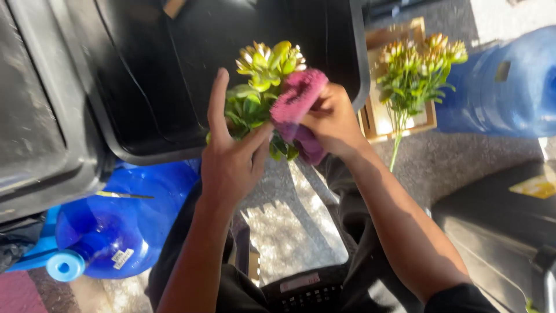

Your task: Cleaning and wiping down artificial flowers with a cloth.

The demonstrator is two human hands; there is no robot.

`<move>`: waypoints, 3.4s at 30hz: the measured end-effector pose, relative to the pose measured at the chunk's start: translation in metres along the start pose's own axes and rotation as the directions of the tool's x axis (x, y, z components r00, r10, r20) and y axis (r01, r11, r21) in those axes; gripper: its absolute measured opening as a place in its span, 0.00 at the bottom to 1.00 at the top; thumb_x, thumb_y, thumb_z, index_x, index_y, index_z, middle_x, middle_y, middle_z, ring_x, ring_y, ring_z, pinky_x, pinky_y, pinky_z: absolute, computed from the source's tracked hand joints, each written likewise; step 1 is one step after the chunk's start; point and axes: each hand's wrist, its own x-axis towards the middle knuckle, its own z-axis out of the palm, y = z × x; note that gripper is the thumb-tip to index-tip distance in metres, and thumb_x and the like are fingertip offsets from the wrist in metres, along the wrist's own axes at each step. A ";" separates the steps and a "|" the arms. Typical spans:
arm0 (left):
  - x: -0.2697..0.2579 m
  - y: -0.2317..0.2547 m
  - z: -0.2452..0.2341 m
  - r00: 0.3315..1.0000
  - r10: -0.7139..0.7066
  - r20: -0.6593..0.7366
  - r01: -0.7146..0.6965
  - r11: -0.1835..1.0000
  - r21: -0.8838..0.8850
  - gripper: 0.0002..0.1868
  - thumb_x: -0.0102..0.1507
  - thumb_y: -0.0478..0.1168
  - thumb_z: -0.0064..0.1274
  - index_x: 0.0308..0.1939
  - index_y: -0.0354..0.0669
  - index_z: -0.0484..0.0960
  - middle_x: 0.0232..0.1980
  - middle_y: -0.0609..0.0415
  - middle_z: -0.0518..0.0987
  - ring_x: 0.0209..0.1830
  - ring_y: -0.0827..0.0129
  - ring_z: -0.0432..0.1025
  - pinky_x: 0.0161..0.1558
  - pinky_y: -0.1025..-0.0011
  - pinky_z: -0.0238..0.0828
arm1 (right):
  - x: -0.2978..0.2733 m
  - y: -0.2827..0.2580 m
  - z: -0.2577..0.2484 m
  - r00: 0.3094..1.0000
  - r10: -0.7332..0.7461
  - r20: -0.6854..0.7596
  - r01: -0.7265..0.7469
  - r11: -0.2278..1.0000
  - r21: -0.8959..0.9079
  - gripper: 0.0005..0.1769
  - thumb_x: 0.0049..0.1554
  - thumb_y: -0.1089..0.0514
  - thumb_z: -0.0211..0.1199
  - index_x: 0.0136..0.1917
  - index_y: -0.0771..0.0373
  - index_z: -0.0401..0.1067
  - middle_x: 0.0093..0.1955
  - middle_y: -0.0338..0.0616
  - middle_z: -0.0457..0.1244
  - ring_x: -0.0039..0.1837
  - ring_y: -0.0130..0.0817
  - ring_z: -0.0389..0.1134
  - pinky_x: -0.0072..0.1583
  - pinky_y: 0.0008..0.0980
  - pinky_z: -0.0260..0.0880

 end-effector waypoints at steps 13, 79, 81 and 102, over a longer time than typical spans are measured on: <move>0.002 -0.019 -0.002 0.999 -0.004 -0.045 -0.003 0.989 -0.147 0.08 0.66 0.38 0.66 0.48 0.44 0.86 0.83 0.38 0.49 0.80 0.43 0.63 0.74 0.57 0.69 | -0.001 0.014 -0.001 0.998 -0.063 -0.021 0.067 0.961 0.268 0.11 0.61 0.70 0.66 0.58 0.67 0.75 0.54 0.42 0.71 0.55 0.29 0.72 0.60 0.30 0.74; -0.006 -0.034 -0.007 0.984 -0.170 -0.043 0.142 0.916 -0.375 0.10 0.70 0.41 0.60 0.51 0.39 0.85 0.77 0.41 0.55 0.67 0.57 0.72 0.66 0.65 0.73 | 0.001 -0.082 0.037 0.916 -0.354 0.188 0.386 0.648 -0.656 0.37 0.45 0.52 0.80 0.64 0.63 0.69 0.59 0.50 0.63 0.59 0.45 0.66 0.60 0.39 0.68; -0.005 -0.035 -0.011 0.995 -0.090 -0.036 0.076 0.955 -0.288 0.10 0.71 0.40 0.60 0.54 0.40 0.86 0.77 0.43 0.54 0.66 0.55 0.73 0.66 0.64 0.75 | 0.004 -0.067 0.030 0.985 -0.173 -0.008 0.172 0.980 -0.099 0.33 0.51 0.55 0.77 0.65 0.63 0.67 0.62 0.52 0.64 0.60 0.47 0.67 0.57 0.43 0.69; 0.002 -0.006 -0.009 0.994 -0.041 0.106 0.046 0.998 -0.044 0.05 0.62 0.38 0.64 0.40 0.44 0.84 0.78 0.46 0.55 0.59 0.50 0.78 0.51 0.60 0.80 | -0.011 0.010 0.001 0.995 -0.047 -0.084 0.058 0.990 0.127 0.20 0.63 0.62 0.69 0.66 0.67 0.72 0.65 0.50 0.67 0.64 0.37 0.68 0.68 0.37 0.71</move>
